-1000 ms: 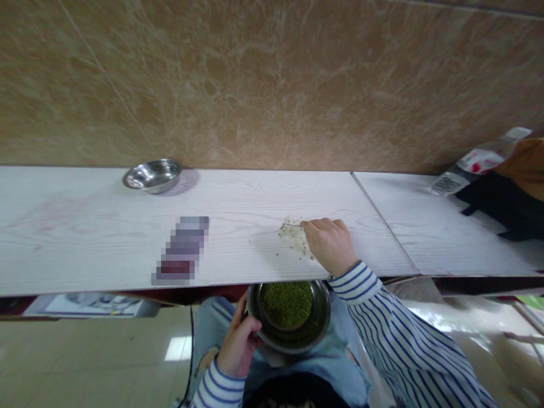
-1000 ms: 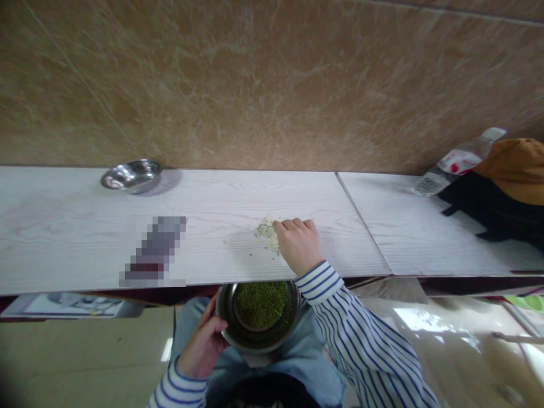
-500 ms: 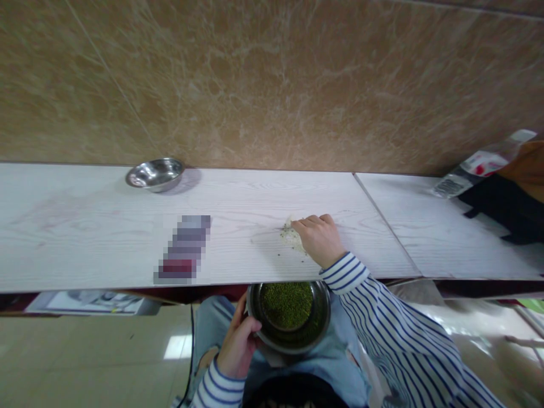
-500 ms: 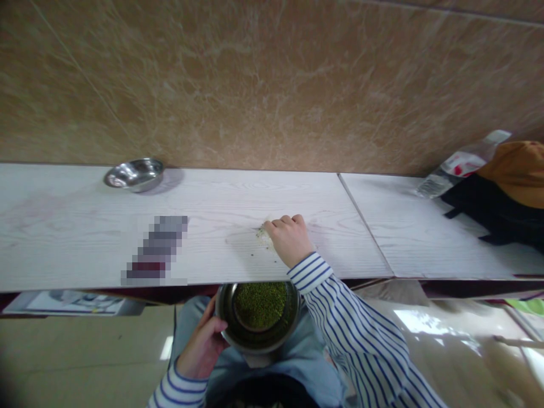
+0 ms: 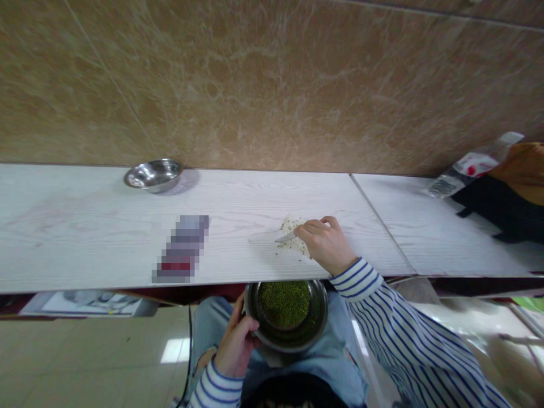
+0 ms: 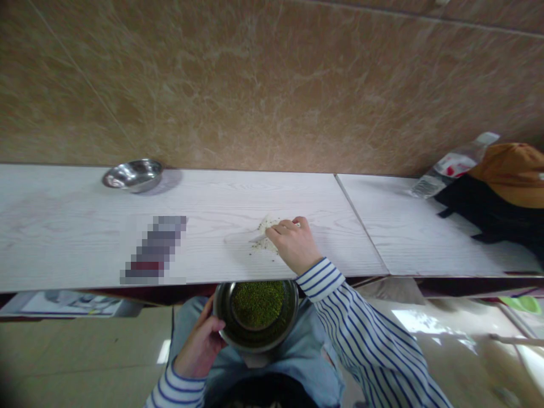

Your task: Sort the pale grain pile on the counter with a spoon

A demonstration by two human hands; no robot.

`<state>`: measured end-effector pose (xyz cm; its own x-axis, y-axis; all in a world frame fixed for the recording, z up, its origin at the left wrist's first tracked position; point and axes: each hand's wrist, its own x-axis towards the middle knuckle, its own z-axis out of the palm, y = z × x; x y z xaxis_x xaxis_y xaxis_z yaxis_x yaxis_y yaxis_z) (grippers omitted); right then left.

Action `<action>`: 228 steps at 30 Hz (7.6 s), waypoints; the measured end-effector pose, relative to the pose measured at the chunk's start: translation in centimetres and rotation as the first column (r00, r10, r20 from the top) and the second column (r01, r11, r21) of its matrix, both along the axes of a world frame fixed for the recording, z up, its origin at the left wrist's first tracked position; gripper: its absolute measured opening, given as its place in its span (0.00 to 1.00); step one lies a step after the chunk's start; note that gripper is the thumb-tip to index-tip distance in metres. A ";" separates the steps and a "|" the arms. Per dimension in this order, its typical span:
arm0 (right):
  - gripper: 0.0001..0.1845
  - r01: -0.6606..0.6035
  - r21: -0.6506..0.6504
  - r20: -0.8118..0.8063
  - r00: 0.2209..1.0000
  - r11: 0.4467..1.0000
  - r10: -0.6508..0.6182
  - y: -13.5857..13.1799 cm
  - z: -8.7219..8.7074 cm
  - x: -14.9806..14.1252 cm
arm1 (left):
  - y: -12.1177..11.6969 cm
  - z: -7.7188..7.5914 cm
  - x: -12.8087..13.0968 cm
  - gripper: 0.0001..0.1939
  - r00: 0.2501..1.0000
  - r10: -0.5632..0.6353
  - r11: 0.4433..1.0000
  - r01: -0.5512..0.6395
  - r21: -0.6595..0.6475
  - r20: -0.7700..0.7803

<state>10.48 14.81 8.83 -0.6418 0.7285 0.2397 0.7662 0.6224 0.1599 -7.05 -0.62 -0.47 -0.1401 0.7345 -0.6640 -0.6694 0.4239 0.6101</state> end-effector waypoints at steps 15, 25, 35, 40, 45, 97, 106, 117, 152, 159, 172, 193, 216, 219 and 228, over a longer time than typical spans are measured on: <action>0.13 0.040 -0.051 0.070 0.997 0.998 -0.036 6.1 -0.5 -2.6 | -0.1 0.3 -0.3 0.42 1.000 -0.009 1.000 0.009 -0.016 -0.002; 0.11 -0.072 -0.071 0.107 0.991 0.995 0.079 3.3 -0.4 -1.2 | -0.1 0.3 0.1 0.42 1.000 -0.003 1.000 0.003 -0.015 0.016; 0.10 -0.151 -0.064 0.089 0.984 0.986 0.157 1.1 -0.1 0.1 | -0.3 0.6 0.5 0.41 1.000 -0.017 1.000 0.017 0.012 -0.006; 0.10 -0.170 -0.052 0.075 0.982 0.984 0.174 0.2 -0.1 0.6 | -0.5 0.7 0.6 0.40 0.999 -0.027 1.000 0.026 0.016 0.017; 0.10 -0.195 -0.030 0.055 0.979 0.980 0.196 -0.3 -0.3 1.6 | -0.5 0.6 0.6 0.40 1.000 -0.021 1.000 0.021 0.017 0.019; 0.15 0.156 -0.349 -0.263 0.930 0.924 -0.256 -4.8 -1.9 1.7 | -0.1 -0.3 0.1 0.40 1.000 -0.020 0.999 0.020 -0.024 0.004; 0.16 0.217 -0.290 -0.247 0.924 0.932 -0.293 -3.2 -1.8 2.8 | 0.0 -0.3 0.1 0.41 1.000 -0.019 0.999 0.019 -0.032 0.002; 0.15 0.187 -0.231 -0.234 0.942 0.955 -0.241 -3.6 -1.5 1.1 | 0.0 -0.4 0.0 0.41 1.000 -0.020 1.000 0.020 -0.023 0.001; 0.16 0.102 -0.311 -0.324 0.923 0.945 -0.206 -5.4 -1.4 1.1 | 0.1 -0.4 -0.3 0.37 1.000 -0.015 1.000 0.015 -0.013 0.013; 0.15 0.112 -0.308 -0.338 0.916 0.945 -0.219 -6.1 -1.2 2.2 | 0.1 -0.5 -0.2 0.36 1.000 -0.003 1.000 0.003 -0.011 0.008; 0.15 0.111 -0.355 -0.277 0.936 0.928 -0.217 -7.8 -1.2 3.8 | 0.2 -0.5 0.0 0.36 0.999 -0.044 0.999 0.044 -0.017 -0.006; 0.16 0.122 -0.344 -0.270 0.937 0.931 -0.222 -6.1 -1.5 1.1 | 0.1 -0.7 -0.2 0.37 1.000 -0.004 1.000 0.004 -0.029 -0.011; 0.16 0.220 -0.304 -0.250 0.921 0.927 -0.300 -4.0 -1.3 0.3 | 0.3 -0.4 -0.7 0.38 1.000 -0.004 0.999 0.004 -0.034 -0.013; 0.16 0.233 -0.298 -0.233 0.923 0.926 -0.307 -3.8 -1.5 0.3 | 0.3 -0.5 -0.7 0.37 1.000 -0.006 0.999 0.005 -0.041 -0.017; 0.16 0.190 -0.322 -0.253 0.927 0.927 -0.278 -3.7 -1.5 -0.1 | 0.3 -0.4 -0.8 0.39 1.000 0.003 1.000 -0.003 -0.024 -0.010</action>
